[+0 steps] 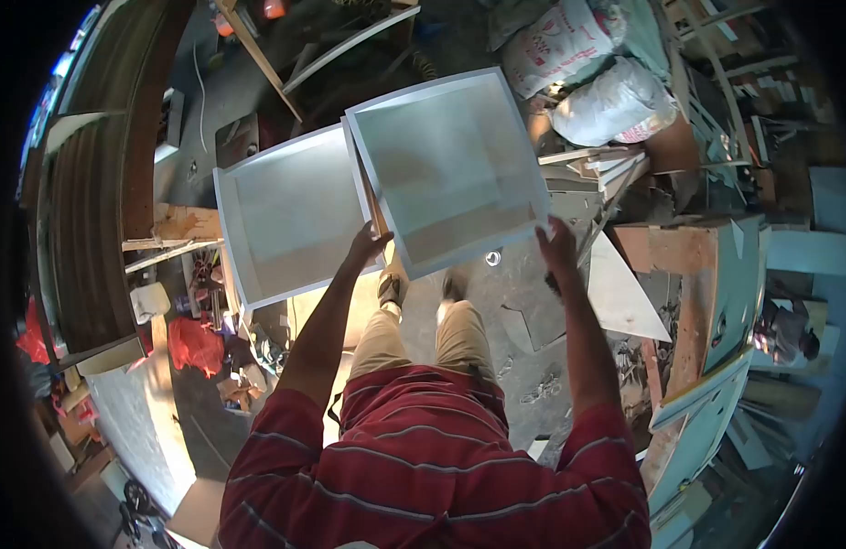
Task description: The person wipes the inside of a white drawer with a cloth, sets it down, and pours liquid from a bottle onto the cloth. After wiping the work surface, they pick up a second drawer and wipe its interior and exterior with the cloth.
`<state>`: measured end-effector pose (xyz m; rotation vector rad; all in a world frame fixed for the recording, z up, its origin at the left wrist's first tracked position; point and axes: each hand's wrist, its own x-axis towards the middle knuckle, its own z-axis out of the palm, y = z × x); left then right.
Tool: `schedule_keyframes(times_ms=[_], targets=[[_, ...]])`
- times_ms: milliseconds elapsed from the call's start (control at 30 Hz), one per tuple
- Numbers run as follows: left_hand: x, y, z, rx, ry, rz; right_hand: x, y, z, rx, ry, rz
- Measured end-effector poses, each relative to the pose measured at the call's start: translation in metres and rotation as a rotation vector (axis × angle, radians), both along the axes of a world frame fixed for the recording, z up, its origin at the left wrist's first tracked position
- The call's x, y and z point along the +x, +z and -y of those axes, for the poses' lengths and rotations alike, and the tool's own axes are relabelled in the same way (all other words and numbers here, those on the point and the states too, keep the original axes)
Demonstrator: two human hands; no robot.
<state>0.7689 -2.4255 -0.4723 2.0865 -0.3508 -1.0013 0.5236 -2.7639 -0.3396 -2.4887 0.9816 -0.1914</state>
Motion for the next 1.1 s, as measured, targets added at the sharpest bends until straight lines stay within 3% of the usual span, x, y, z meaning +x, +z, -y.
schedule_keyframes(times_ms=[67,100,200,233,300,367,433,500,567,633,667,767,833,900,1033,1100], targets=[[0.005,0.016,0.026,0.171,0.072,-0.074,0.05,0.011,0.034,-0.035,0.044,0.027],[-0.003,0.006,0.03,0.189,0.096,-0.086,0.063,-0.016,0.068,-0.058,0.05,0.02],[-0.017,-0.035,0.045,-0.118,0.302,0.011,0.113,-0.043,0.118,-0.106,0.165,-0.016],[-0.02,-0.033,0.046,-0.106,0.333,0.014,0.123,-0.049,0.124,0.034,0.174,-0.08],[-0.03,-0.027,0.045,-0.312,0.596,-0.203,0.132,-0.06,0.129,0.189,0.205,-0.159],[-0.03,-0.035,0.043,-0.167,0.566,-0.14,0.137,-0.074,0.135,0.34,0.441,-0.115],[-0.033,-0.031,0.04,-0.311,0.589,-0.235,0.136,-0.095,0.139,0.282,0.428,-0.135],[-0.032,-0.023,0.04,-0.252,0.548,-0.153,0.136,-0.101,0.136,0.339,0.29,-0.239],[-0.03,0.005,0.044,-0.23,0.581,-0.211,0.132,-0.107,0.139,0.376,0.305,-0.201],[-0.028,0.021,0.045,-0.234,0.589,-0.212,0.131,-0.118,0.142,0.43,0.329,0.132],[-0.028,0.03,0.043,-0.236,0.588,-0.219,0.129,-0.121,0.147,0.436,0.339,0.132],[-0.029,0.072,0.034,-0.264,0.604,-0.315,0.142,-0.063,0.137,0.552,0.33,0.109],[-0.035,0.097,0.019,-0.247,0.583,-0.286,0.147,-0.029,0.126,0.424,0.344,-0.005],[-0.057,0.124,-0.005,-0.224,0.571,-0.274,0.15,0.013,0.105,0.552,0.35,-0.018],[-0.106,0.191,-0.066,-0.294,0.787,-0.299,0.166,0.088,0.047,0.764,0.455,-0.163],[-0.14,0.209,-0.111,-0.387,0.948,-0.481,0.174,0.123,-0.006,0.842,0.601,-0.202]])
